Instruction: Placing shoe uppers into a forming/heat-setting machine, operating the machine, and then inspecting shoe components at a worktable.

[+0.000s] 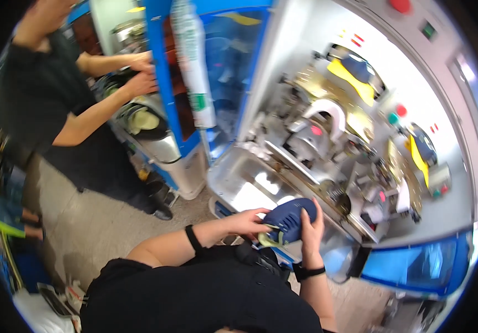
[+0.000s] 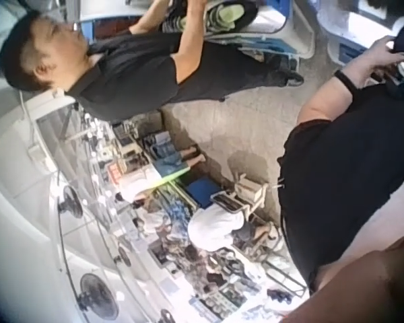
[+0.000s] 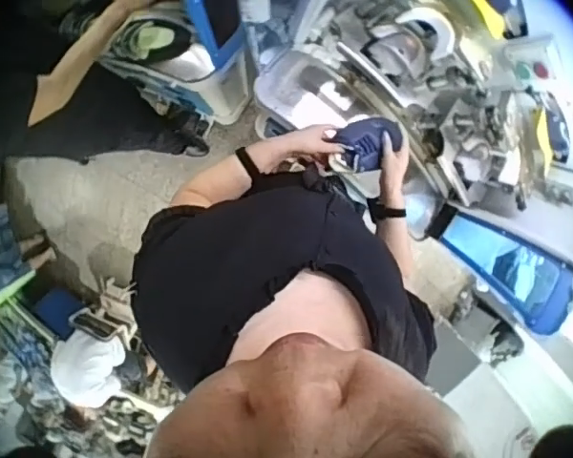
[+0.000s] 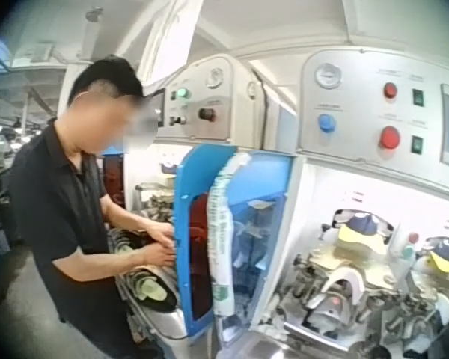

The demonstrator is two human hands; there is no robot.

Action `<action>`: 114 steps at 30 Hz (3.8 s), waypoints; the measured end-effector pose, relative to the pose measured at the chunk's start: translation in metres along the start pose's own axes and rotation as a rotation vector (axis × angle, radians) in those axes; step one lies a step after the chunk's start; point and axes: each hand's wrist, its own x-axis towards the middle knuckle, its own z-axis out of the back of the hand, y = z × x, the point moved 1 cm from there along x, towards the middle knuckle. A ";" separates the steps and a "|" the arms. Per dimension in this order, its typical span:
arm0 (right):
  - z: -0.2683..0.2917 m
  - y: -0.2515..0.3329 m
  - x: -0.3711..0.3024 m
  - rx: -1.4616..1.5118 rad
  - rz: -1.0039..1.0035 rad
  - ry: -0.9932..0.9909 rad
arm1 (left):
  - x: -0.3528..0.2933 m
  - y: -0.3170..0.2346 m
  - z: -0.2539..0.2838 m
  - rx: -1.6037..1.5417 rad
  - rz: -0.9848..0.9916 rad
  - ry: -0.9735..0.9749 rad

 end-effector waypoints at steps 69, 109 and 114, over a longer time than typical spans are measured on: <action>0.054 -0.155 -0.059 -1.024 0.175 -0.041 | -0.196 -0.022 0.382 0.528 -0.415 -2.137; 0.049 -0.162 -0.059 -1.012 0.226 -0.043 | -0.233 0.002 0.273 -0.270 -0.833 -1.239; 0.050 -0.162 -0.060 -0.992 0.217 -0.068 | -0.228 0.017 0.296 -0.373 -0.408 -1.570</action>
